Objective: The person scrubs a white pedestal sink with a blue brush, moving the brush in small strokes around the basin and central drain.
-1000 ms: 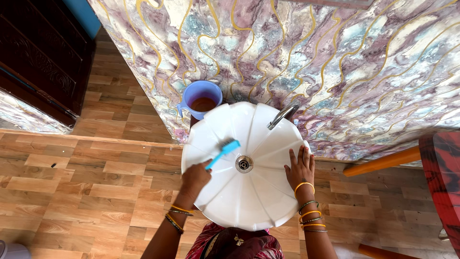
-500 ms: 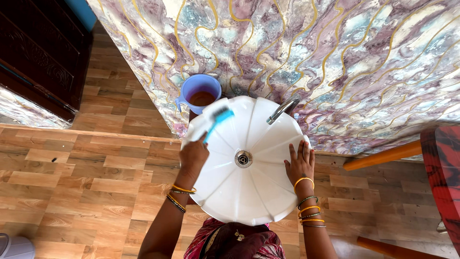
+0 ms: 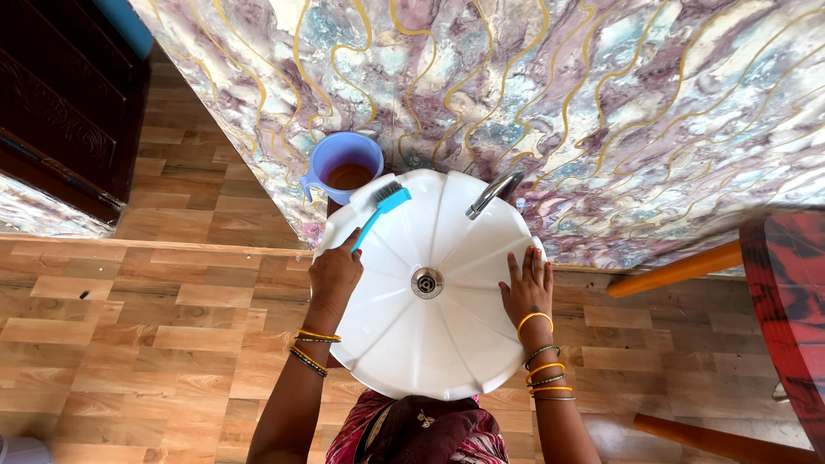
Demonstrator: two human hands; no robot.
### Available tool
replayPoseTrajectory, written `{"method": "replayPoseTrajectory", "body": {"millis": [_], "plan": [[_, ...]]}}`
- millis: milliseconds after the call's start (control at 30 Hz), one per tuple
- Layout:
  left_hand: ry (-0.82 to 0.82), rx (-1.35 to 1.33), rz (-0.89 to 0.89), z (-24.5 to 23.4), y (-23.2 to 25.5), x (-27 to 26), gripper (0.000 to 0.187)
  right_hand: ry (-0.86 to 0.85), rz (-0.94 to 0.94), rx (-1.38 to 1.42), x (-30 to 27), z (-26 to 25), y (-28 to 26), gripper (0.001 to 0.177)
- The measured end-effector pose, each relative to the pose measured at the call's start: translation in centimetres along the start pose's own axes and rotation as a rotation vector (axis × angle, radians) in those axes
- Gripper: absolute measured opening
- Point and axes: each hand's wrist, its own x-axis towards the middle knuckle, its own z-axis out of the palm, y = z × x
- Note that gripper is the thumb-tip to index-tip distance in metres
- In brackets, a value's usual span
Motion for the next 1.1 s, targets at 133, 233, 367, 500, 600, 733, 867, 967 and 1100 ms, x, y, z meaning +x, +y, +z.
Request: {"method": "replayPoseTrajectory", "body": {"millis": [133, 233, 367, 500, 600, 733, 867, 967, 1100], "plan": [[-0.190, 0.021, 0.025, 2.7, 0.7, -1.0, 0.049, -0.014, 0.000, -0.010, -0.1, 0.0, 0.0, 0.071], [-0.241, -0.052, 0.078, 5.4, 1.7, -3.0, 0.051, -0.019, 0.009, 0.004, -0.1, 0.0, -0.1, 0.072], [-0.237, -0.069, 0.041, 4.1, 1.2, -2.5, 0.048, -0.001, -0.005, 0.007, -0.3, 0.0, -0.2, 0.071], [-0.131, -0.039, 0.015, 0.4, 1.7, 0.7, 0.047, -0.026, 0.006, 0.006, 0.3, -0.4, -0.3, 0.072], [-0.037, -0.082, 0.040, 0.3, 2.4, 1.3, 0.049, -0.009, 0.000, 0.019, -0.1, -0.1, -0.2, 0.071], [-0.183, -0.088, 0.031, 3.7, 3.3, 0.6, 0.049, -0.017, 0.011, 0.028, -0.1, 0.2, -0.1, 0.073], [-0.230, -0.094, 0.102, 5.3, 1.8, -2.2, 0.050, -0.012, 0.013, 0.047, 0.1, 0.3, -0.1, 0.073], [-0.299, -0.081, 0.096, 3.5, -0.2, -2.8, 0.048, -0.016, 0.008, 0.034, -0.1, 0.1, -0.2, 0.072], [-0.173, -0.052, 0.100, 1.9, 1.2, -0.4, 0.048, -0.062, 0.017, 0.015, 0.0, -0.3, -0.4, 0.072]]}}
